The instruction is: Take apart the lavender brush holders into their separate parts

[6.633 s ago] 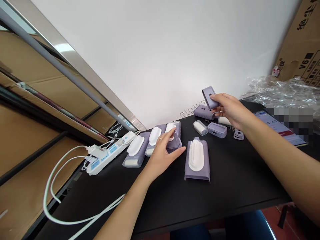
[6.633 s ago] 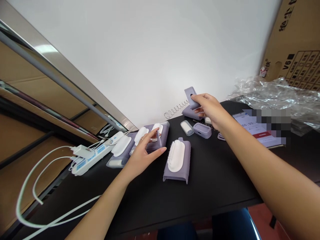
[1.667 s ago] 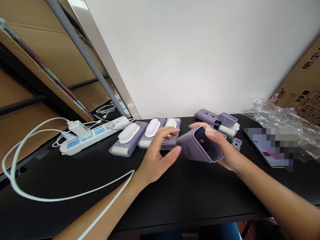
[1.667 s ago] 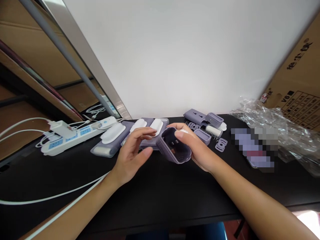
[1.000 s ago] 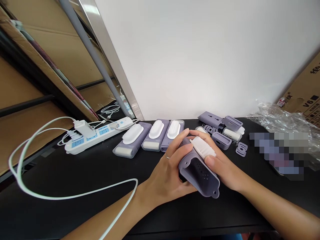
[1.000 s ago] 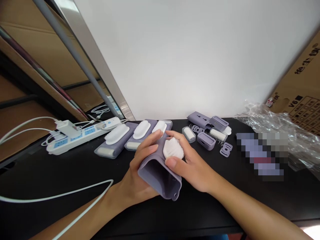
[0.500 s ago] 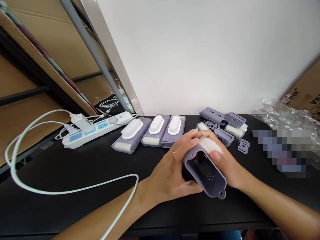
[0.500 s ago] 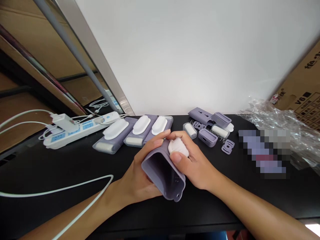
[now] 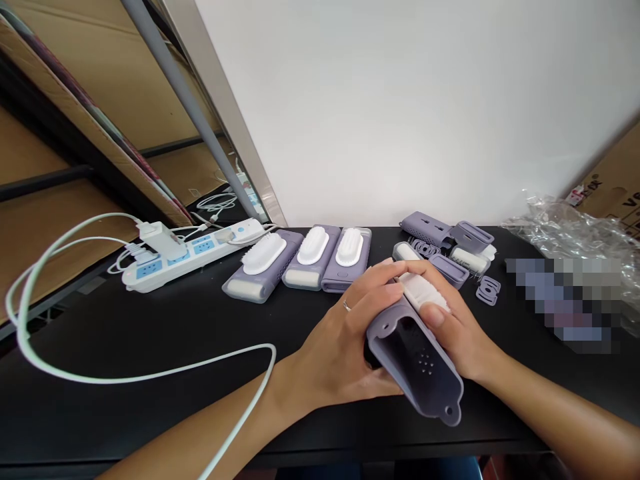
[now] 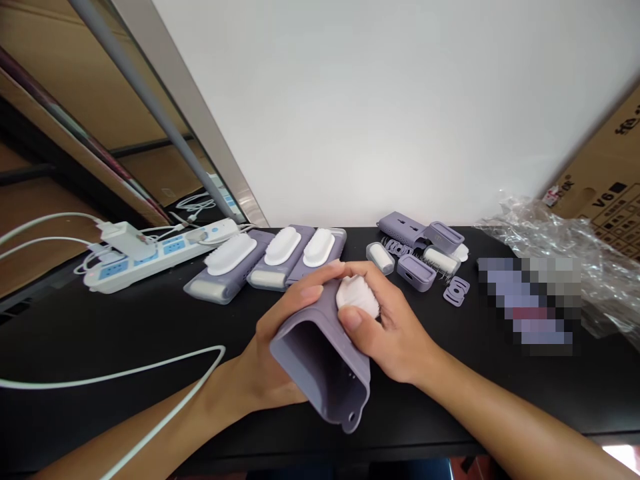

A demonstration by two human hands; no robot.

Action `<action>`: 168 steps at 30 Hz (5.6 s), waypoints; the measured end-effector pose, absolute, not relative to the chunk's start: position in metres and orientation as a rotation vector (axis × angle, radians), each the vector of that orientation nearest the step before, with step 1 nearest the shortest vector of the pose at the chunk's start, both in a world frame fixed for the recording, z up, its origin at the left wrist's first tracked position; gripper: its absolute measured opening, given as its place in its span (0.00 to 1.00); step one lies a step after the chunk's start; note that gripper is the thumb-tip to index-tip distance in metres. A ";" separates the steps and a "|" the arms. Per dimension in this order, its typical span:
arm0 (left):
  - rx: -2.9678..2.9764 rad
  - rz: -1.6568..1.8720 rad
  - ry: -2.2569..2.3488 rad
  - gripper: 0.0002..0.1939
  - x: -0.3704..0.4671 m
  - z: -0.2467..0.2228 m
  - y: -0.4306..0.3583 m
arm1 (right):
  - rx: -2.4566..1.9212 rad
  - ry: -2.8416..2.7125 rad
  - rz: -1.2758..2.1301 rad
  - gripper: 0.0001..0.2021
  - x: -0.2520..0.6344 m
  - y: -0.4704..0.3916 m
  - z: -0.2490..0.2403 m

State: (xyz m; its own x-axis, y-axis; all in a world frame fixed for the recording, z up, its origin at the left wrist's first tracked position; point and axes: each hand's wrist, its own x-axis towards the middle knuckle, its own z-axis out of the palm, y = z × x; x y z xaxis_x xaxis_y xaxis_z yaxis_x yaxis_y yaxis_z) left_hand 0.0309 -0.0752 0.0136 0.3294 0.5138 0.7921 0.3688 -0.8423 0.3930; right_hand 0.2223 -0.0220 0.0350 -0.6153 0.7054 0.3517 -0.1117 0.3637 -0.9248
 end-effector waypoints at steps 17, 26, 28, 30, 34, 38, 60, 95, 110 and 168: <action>1.602 1.645 0.932 0.36 0.024 0.018 -0.072 | -0.619 -1.958 1.382 0.20 0.225 -0.005 0.038; 1.457 1.620 0.881 0.28 0.023 0.020 -0.070 | -0.656 -2.033 1.460 0.18 0.229 -0.004 0.041; 1.477 1.617 0.913 0.31 0.025 0.022 -0.073 | -0.670 -2.052 1.446 0.19 0.228 -0.003 0.041; 1.488 1.616 0.936 0.34 0.026 0.024 -0.075 | -0.683 -2.061 1.435 0.20 0.229 -0.003 0.043; 1.511 1.629 0.962 0.37 0.027 0.027 -0.076 | -0.689 -2.077 1.407 0.21 0.229 -0.004 0.046; 1.514 1.657 1.012 0.39 0.029 0.029 -0.078 | -0.666 -2.069 1.421 0.21 0.231 -0.004 0.048; 1.405 1.621 0.829 0.31 0.019 0.034 -0.079 | -0.648 -1.945 1.437 0.21 0.241 0.010 0.048; 1.166 1.580 1.009 0.27 0.022 0.026 -0.066 | -1.809 -2.188 -0.084 0.19 0.288 0.060 0.062; 1.112 1.672 0.959 0.30 0.029 0.032 -0.065 | -0.803 -2.165 1.150 0.24 0.216 -0.014 0.030; 2.620 0.535 1.881 0.13 0.028 0.020 -0.073 | -1.423 -2.740 0.122 0.34 0.167 0.150 0.067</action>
